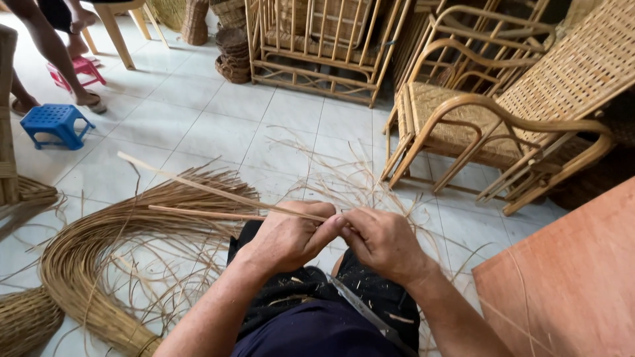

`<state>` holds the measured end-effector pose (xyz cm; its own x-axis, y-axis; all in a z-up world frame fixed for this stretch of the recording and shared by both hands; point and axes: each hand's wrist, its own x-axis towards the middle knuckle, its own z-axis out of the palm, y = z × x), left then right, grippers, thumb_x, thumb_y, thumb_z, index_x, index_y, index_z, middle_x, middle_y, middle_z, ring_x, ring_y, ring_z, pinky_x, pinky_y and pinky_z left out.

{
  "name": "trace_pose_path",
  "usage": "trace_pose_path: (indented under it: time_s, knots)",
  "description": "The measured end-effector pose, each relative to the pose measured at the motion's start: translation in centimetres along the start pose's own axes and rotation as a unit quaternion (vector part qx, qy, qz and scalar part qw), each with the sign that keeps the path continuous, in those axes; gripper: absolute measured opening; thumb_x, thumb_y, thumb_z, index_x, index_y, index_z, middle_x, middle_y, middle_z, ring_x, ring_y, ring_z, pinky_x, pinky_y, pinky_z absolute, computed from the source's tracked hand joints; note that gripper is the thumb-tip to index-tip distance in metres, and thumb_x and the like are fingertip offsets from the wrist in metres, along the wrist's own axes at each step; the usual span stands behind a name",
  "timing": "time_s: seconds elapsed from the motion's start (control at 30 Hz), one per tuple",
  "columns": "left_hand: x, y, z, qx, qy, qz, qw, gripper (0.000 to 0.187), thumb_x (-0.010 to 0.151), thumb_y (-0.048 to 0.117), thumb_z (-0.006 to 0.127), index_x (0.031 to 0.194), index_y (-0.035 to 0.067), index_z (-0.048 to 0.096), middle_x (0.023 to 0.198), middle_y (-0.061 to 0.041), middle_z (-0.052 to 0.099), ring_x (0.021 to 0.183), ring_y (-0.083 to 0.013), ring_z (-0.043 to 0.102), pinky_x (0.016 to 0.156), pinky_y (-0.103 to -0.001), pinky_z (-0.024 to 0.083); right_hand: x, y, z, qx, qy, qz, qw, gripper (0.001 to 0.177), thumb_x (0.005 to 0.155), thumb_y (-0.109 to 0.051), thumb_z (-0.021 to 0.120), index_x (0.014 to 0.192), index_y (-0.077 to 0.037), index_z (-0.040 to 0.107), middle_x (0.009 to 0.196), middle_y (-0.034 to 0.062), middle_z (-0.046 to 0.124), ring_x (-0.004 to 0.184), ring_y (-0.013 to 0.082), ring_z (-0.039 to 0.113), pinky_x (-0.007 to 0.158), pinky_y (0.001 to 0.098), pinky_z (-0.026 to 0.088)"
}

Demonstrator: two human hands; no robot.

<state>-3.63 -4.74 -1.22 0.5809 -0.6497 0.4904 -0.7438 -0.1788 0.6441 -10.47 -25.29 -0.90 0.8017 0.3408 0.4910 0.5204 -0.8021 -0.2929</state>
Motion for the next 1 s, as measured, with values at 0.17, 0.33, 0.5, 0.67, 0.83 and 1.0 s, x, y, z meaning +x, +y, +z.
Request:
trace_pose_path:
  time_s: [0.17,0.33,0.5,0.67,0.83,1.0]
  knots:
    - [-0.3,0.1,-0.4,0.006,0.007,0.000,1.000,0.044,0.105,0.047,0.051,0.074,0.016,0.055,0.063,-0.018,0.057,0.066,-0.0448,0.065,0.054,-0.046,0.052,0.0,-0.1,0.5,0.032,-0.002,0.024,0.999,0.020,0.102,-0.032,0.060,0.092,-0.017,0.068,0.063,0.0036,0.067,0.059,0.0256,0.072,0.054,0.0358,0.061]
    - [-0.3,1.0,-1.2,-0.004,-0.004,-0.004,1.000,0.045,0.106,0.048,0.049,0.075,0.015,0.056,0.063,-0.019,0.058,0.066,-0.0459,0.066,0.055,-0.048,0.053,0.6,-1.1,-0.3,0.035,0.003,0.017,0.999,0.015,0.100,-0.026,0.063,0.093,-0.015,0.070,0.063,0.0062,0.068,0.059,0.0275,0.073,0.052,0.0366,0.061]
    - [-0.8,1.1,-1.9,0.009,-0.031,0.004,0.999,0.044,0.106,0.048,0.048,0.078,0.015,0.057,0.064,-0.019,0.060,0.068,-0.0469,0.066,0.056,-0.049,0.054,0.5,-1.6,-0.7,0.060,0.003,0.010,0.998,0.015,0.101,-0.022,0.063,0.095,-0.011,0.071,0.062,0.0084,0.068,0.055,0.0263,0.071,0.052,0.0359,0.062]
    - [-2.0,0.0,-2.3,0.009,-0.034,0.014,0.999,0.039,0.106,0.040,0.050,0.078,0.014,0.059,0.066,-0.019,0.061,0.067,-0.0461,0.067,0.054,-0.050,0.054,0.1,-2.5,-1.2,0.084,0.016,-0.004,0.996,0.013,0.100,-0.020,0.065,0.097,-0.011,0.073,0.066,0.0075,0.071,0.058,0.0277,0.073,0.053,0.0350,0.061]
    - [-3.6,-0.9,-3.3,-0.026,-0.029,-0.017,0.999,0.037,0.106,0.038,0.050,0.078,0.015,0.059,0.065,-0.017,0.061,0.062,-0.0417,0.065,0.054,-0.046,0.054,-1.6,-1.1,-0.8,0.098,0.015,0.011,0.995,0.014,0.100,-0.021,0.066,0.096,-0.011,0.075,0.066,0.0097,0.070,0.058,0.0289,0.073,0.051,0.0364,0.060]
    - [-5.7,-2.9,-3.8,-0.066,-0.015,-0.049,0.997,0.037,0.105,0.037,0.051,0.078,0.014,0.061,0.064,-0.015,0.059,0.058,-0.0362,0.060,0.054,-0.043,0.052,-4.2,0.4,-0.2,0.112,0.007,0.047,0.993,0.013,0.097,-0.022,0.069,0.097,-0.011,0.077,0.073,0.0107,0.075,0.067,0.0340,0.075,0.059,0.0391,0.060]
